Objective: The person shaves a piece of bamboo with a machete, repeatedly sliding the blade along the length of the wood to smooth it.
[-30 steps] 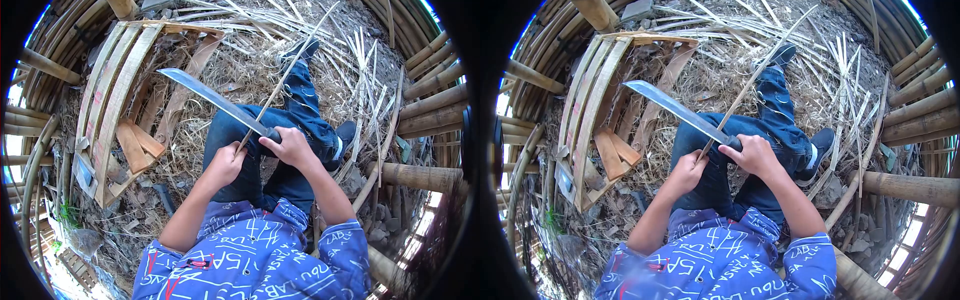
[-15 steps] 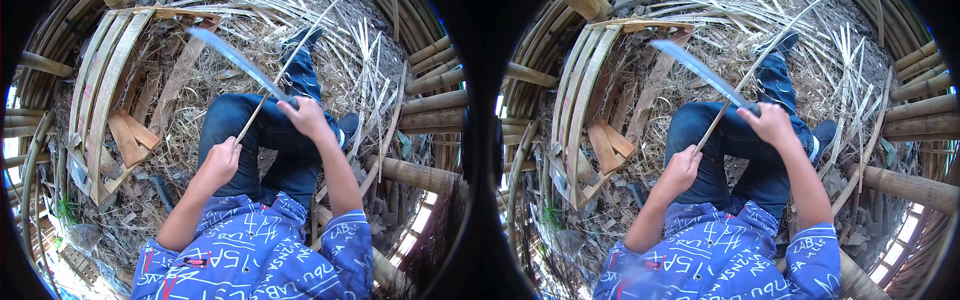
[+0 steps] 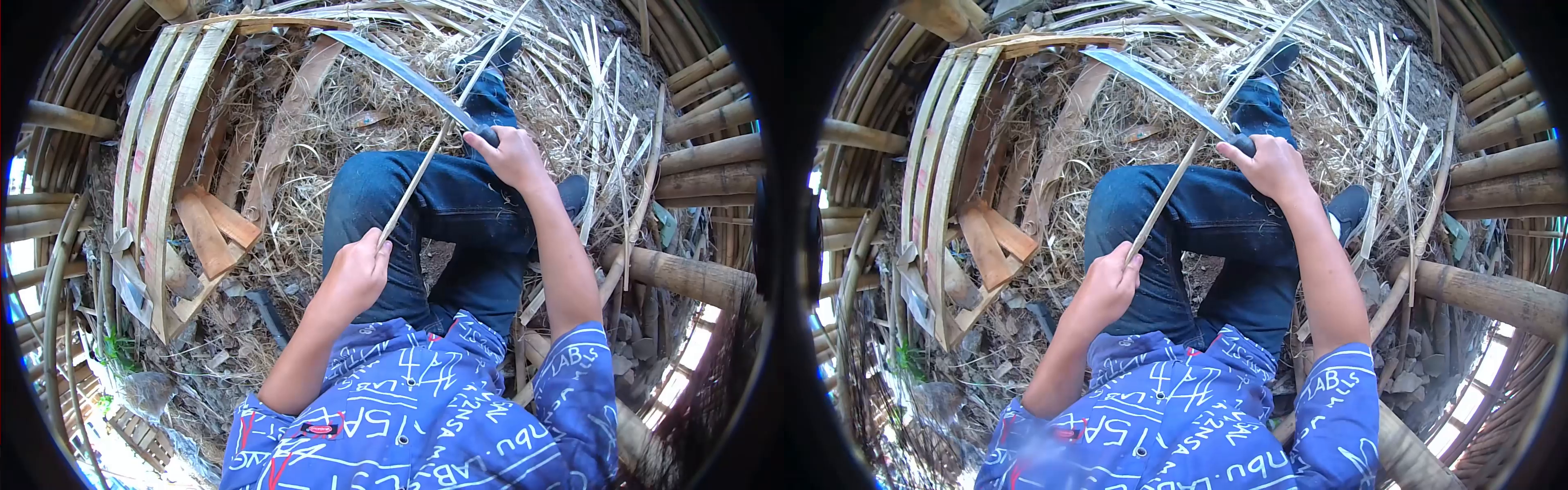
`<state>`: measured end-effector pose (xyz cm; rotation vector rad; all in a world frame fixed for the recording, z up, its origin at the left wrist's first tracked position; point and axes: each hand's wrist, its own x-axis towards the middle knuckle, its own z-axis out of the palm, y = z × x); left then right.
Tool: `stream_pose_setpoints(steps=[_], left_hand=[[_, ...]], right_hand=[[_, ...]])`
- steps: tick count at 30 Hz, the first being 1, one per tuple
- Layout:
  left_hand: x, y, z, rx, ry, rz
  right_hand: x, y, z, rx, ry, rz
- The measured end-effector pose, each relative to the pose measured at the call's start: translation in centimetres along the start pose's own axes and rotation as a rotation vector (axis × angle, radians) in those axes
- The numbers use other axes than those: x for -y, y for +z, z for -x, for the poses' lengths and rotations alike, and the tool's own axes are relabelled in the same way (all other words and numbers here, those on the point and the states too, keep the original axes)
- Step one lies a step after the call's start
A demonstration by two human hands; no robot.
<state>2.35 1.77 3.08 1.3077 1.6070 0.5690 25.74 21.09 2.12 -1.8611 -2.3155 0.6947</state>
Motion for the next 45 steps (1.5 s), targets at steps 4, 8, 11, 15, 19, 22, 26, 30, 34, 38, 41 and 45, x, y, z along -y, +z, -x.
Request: stream_pose_setpoints(steps=[4,8,11,15,19,22,26,30,34,38,41,45], left_hand=[[-0.4,-0.2,0.6,-0.059,0.091,-0.074],[-1.2,-0.9,0.7,-0.203,0.202,-0.253],[-2.3,-2.1,0.0,-0.121,-0.02,-0.25],[-1.0,-2.1,-0.9,-0.174,-0.021,-0.216],[-0.6,-2.0,-0.6,-0.196,-0.017,-0.202],[-0.2,-1.9,-0.4,-0.188,0.001,-0.197],[1.1,-1.9,-0.3,-0.171,0.033,-0.181],[1.5,-2.8,0.3,-0.099,0.043,-0.126],[1.4,-3.3,0.7,-0.047,-0.03,-0.047],[2.6,-2.7,0.6,-0.079,-0.007,-0.04],[2.5,-2.7,0.6,-0.077,-0.011,-0.027],[3.1,-2.9,1.6,-0.027,-0.079,-0.009]], right_hand=[[0.3,-1.1,1.0,0.013,-0.015,-0.057],[1.7,-1.2,3.2,0.044,-0.023,-0.237],[3.7,-0.1,5.0,0.147,-0.113,-0.316],[7.0,1.2,5.3,0.171,-0.246,-0.116],[7.0,1.6,3.3,0.133,-0.244,-0.139],[5.7,0.9,1.5,0.091,-0.188,-0.15],[3.2,-0.1,-0.6,0.04,-0.157,-0.099],[2.0,-0.3,-2.1,0.049,-0.114,-0.141],[2.8,0.8,-3.3,0.004,-0.153,-0.109],[3.8,0.4,-4.2,0.012,-0.198,-0.075],[3.5,-0.1,-4.5,0.017,-0.203,0.029],[2.2,-2.3,-6.2,0.013,-0.099,0.023]])
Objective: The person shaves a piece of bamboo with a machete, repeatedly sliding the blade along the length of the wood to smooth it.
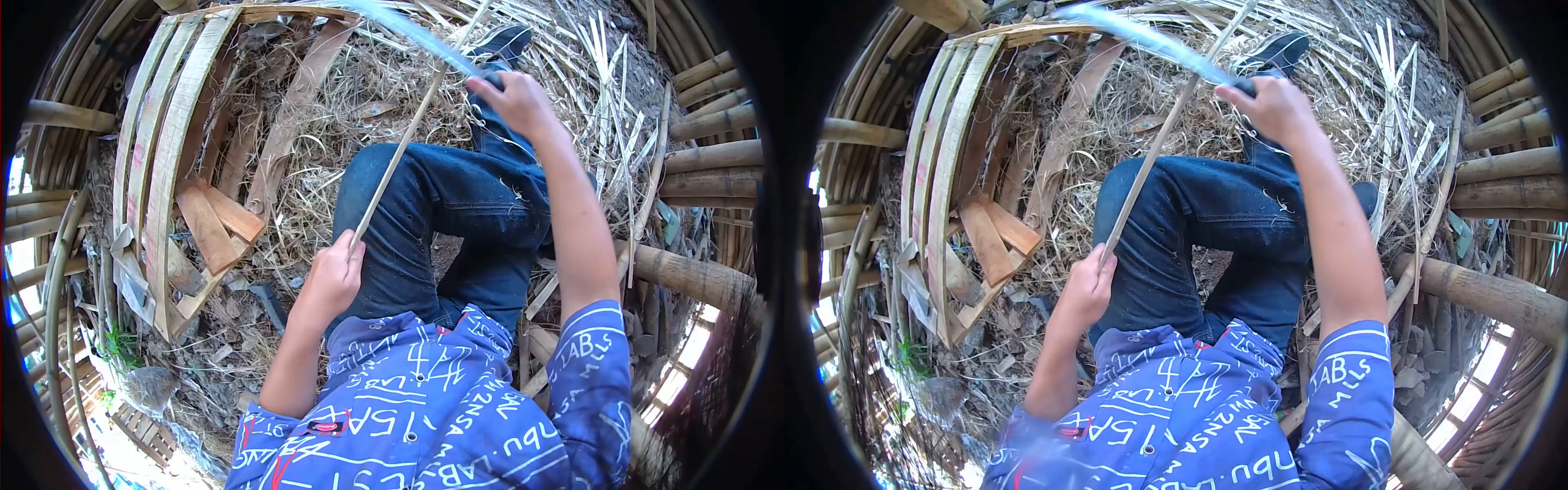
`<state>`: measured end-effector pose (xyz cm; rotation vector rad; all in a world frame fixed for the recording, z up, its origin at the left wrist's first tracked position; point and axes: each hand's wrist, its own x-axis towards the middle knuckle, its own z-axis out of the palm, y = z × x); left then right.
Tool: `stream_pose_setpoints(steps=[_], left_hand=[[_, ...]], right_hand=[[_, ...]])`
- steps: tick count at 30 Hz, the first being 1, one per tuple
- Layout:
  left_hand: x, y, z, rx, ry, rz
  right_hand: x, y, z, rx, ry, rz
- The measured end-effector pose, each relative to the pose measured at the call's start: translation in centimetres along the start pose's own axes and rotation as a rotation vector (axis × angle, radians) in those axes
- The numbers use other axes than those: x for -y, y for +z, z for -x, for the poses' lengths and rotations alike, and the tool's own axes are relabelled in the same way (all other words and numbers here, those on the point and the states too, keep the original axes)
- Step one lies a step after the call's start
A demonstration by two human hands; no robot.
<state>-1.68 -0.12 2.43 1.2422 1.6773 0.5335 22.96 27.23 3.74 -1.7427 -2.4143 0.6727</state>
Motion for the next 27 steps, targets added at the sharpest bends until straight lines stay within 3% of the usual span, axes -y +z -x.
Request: stream_pose_setpoints(steps=[9,17,20,22,27], left_hand=[[0.9,0.1,0.4,-0.029,0.094,0.015],[0.6,0.1,0.5,-0.024,0.058,0.055],[0.9,0.1,0.9,-0.018,0.049,0.054],[0.9,-0.1,1.1,-0.003,0.019,0.042],[1.4,-0.4,1.3,0.005,0.056,0.019]], right_hand=[[-1.4,-1.3,-1.5,-0.069,-0.017,0.123],[-1.0,-1.7,-2.1,-0.042,-0.038,0.205],[-1.7,-1.8,-2.6,-0.146,-0.062,0.259],[-2.2,-3.3,-2.9,-0.072,0.078,0.186],[-4.5,-4.3,-3.2,-0.13,0.07,0.255]])
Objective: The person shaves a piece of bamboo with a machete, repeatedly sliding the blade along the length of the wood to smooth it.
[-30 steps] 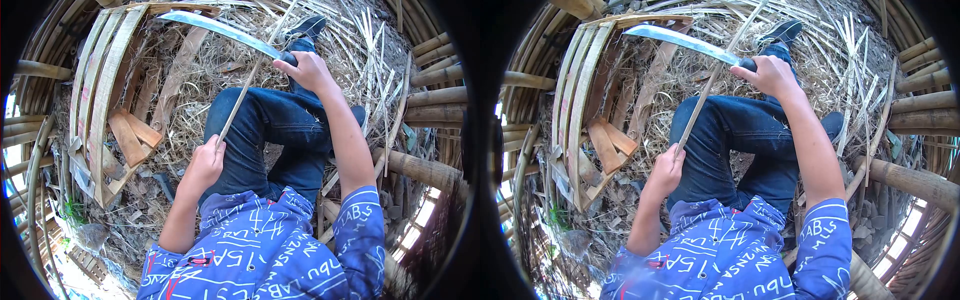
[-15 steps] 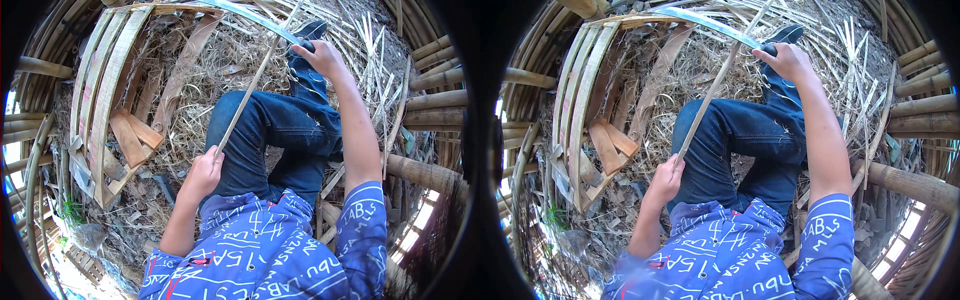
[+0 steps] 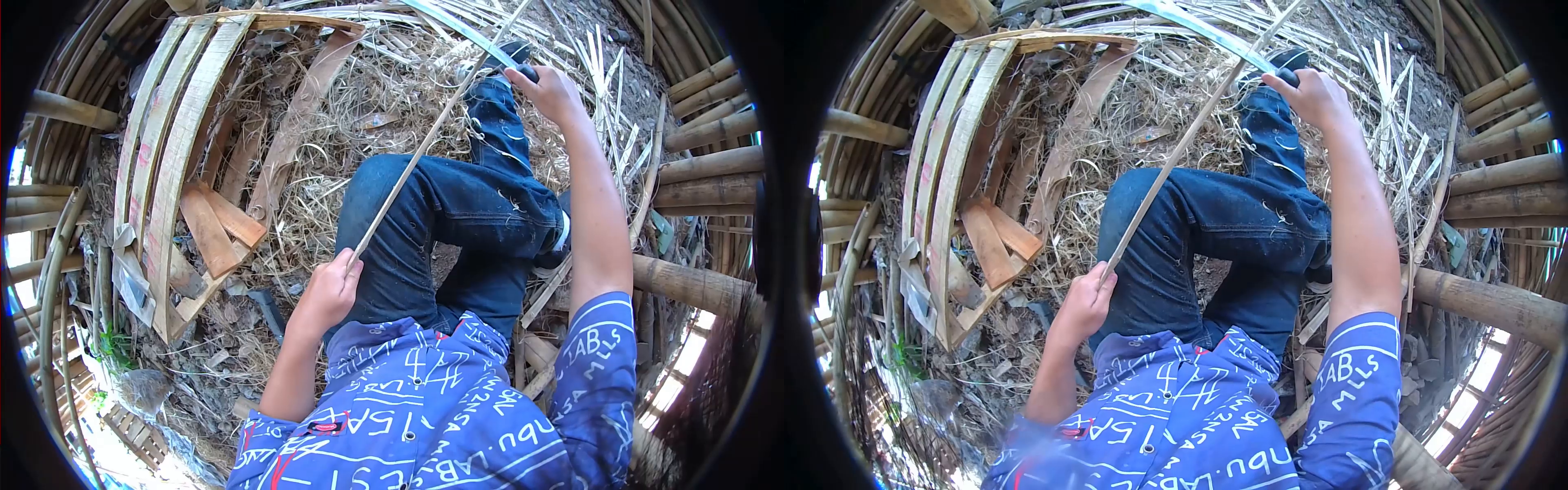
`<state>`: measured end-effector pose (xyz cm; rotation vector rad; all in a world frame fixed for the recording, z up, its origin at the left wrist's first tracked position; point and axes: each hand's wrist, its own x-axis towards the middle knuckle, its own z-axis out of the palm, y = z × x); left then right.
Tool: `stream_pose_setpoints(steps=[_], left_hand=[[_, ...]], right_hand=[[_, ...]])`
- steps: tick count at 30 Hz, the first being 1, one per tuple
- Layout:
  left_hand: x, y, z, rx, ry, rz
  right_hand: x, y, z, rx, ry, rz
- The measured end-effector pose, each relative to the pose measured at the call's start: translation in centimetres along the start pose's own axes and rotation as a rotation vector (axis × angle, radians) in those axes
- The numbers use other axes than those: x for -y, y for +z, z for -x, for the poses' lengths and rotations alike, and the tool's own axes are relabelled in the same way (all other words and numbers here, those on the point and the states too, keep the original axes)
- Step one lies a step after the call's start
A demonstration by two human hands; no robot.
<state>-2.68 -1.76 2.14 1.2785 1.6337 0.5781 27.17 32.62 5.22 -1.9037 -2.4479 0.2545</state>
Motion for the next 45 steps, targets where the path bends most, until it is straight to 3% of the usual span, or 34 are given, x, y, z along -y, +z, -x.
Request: stream_pose_setpoints(steps=[3,16,24,27,28,31,35,36,40,44,45], left_hand=[[0.4,-0.1,0.4,0.047,-0.043,0.013],[1.8,0.3,2.1,0.098,-0.065,0.058],[3.0,1.0,2.6,0.109,-0.092,0.158],[2.3,0.6,2.4,0.123,-0.092,0.116],[2.4,0.7,2.4,0.124,-0.094,0.119],[2.7,0.9,2.3,0.137,-0.102,0.132],[3.0,1.1,2.9,0.099,-0.084,0.112],[3.1,1.1,3.0,0.09,-0.079,0.111],[3.4,0.8,1.6,0.134,-0.037,0.109],[3.7,1.5,2.1,0.115,-0.062,0.161],[3.6,1.5,2.1,0.11,-0.055,0.15]], right_hand=[[-0.7,-0.7,-0.4,0.056,0.088,-0.047],[-1.3,-2.0,0.0,0.054,0.066,0.113],[-0.1,-0.5,0.1,-0.016,-0.014,0.099],[1.9,-0.4,3.1,0.136,-0.058,-0.118],[2.5,0.3,4.3,0.062,-0.132,-0.064],[3.9,-0.1,6.6,0.193,-0.191,0.112],[0.4,-1.1,3.7,0.21,0.01,-0.109],[-1.0,-1.8,2.1,0.18,0.11,-0.062],[-2.6,-1.1,-0.1,0.089,0.053,0.182],[0.2,-1.1,1.6,0.088,0.032,-0.023],[0.8,-1.3,2.6,0.07,-0.064,-0.072]])
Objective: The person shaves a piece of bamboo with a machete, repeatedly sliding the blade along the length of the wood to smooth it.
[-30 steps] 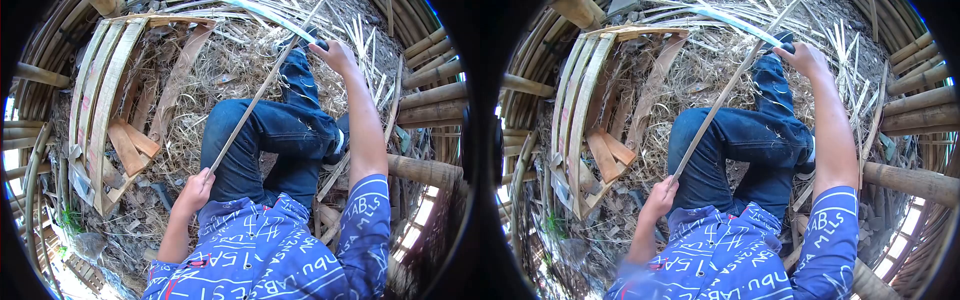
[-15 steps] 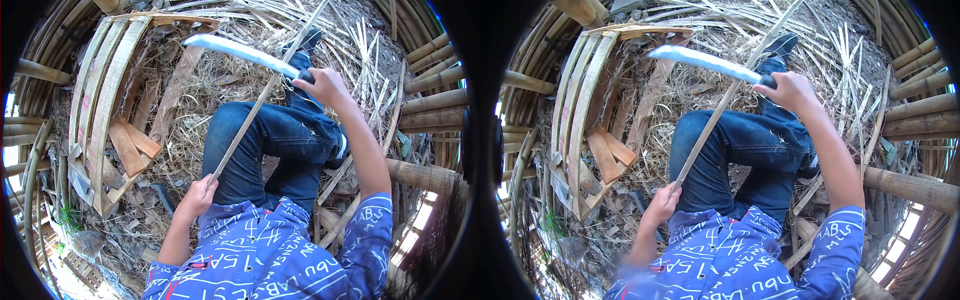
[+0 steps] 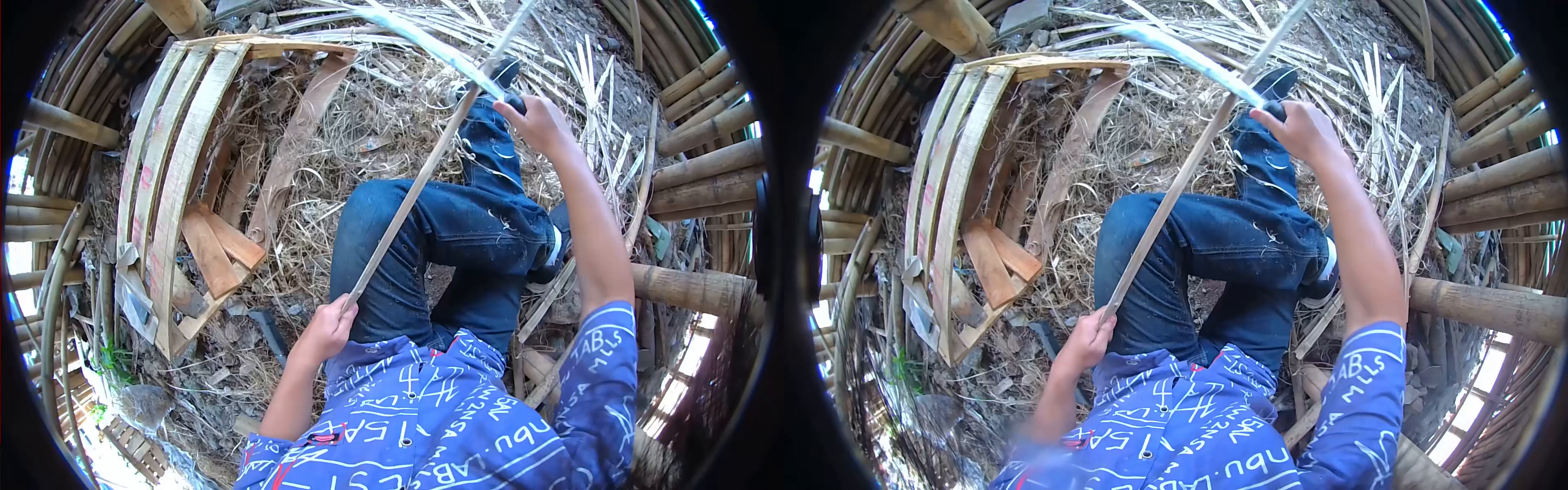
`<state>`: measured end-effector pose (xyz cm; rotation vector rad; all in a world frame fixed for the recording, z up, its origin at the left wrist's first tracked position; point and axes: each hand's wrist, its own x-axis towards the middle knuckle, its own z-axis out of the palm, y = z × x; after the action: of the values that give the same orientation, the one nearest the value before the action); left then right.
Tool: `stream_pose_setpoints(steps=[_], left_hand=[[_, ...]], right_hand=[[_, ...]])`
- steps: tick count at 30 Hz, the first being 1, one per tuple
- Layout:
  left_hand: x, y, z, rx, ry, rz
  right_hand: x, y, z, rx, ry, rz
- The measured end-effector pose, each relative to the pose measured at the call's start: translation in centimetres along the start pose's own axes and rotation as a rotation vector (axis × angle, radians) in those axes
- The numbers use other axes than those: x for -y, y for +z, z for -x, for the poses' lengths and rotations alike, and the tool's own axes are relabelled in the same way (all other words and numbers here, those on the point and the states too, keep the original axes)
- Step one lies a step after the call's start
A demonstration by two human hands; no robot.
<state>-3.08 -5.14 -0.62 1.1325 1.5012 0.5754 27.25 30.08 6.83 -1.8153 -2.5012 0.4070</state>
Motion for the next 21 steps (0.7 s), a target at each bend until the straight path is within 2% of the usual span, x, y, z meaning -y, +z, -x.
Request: stream_pose_setpoints(steps=[3,5,7,8,9,11,13,15,17,19,20,21], left_hand=[[0.8,-0.2,0.1,0.034,-0.021,-0.029],[1.2,-0.2,0.1,0.044,-0.01,0.031],[1.0,-0.3,0.4,0.047,-0.009,0.017],[1.1,-0.3,0.6,0.047,-0.011,0.002],[1.2,-0.3,0.8,0.041,-0.013,-0.013],[0.7,-0.4,0.6,-0.008,0.045,-0.027],[0.4,-0.8,-0.5,0.098,-0.03,-0.038],[-0.1,-0.8,-0.4,0.094,-0.04,-0.019],[0.1,-0.8,-0.4,0.092,-0.035,-0.011],[-0.1,-0.9,-0.4,0.097,-0.033,-0.04],[-0.2,-1.0,-0.3,0.105,-0.021,-0.07],[0.1,-0.9,-0.2,0.115,-0.023,-0.074]], right_hand=[[3.8,0.3,3.7,0.119,-0.103,0.053],[3.7,1.0,4.3,0.155,-0.245,0.295],[2.0,0.2,3.7,0.137,-0.141,0.205],[0.4,-0.5,2.7,0.126,-0.045,0.01],[-2.4,-0.7,0.6,0.073,0.136,0.015],[-5.6,-2.0,-1.2,0.029,0.165,0.14],[-5.0,-1.4,-0.9,0.024,0.177,0.2],[-4.3,-0.3,-0.3,-0.119,0.138,0.288],[-3.8,-0.6,1.0,-0.012,0.126,0.051],[-0.7,-1.3,3.3,0.123,0.077,-0.044],[-0.8,0.5,4.2,0.025,-0.032,0.034],[-0.3,1.0,5.3,0.049,-0.126,0.068]])
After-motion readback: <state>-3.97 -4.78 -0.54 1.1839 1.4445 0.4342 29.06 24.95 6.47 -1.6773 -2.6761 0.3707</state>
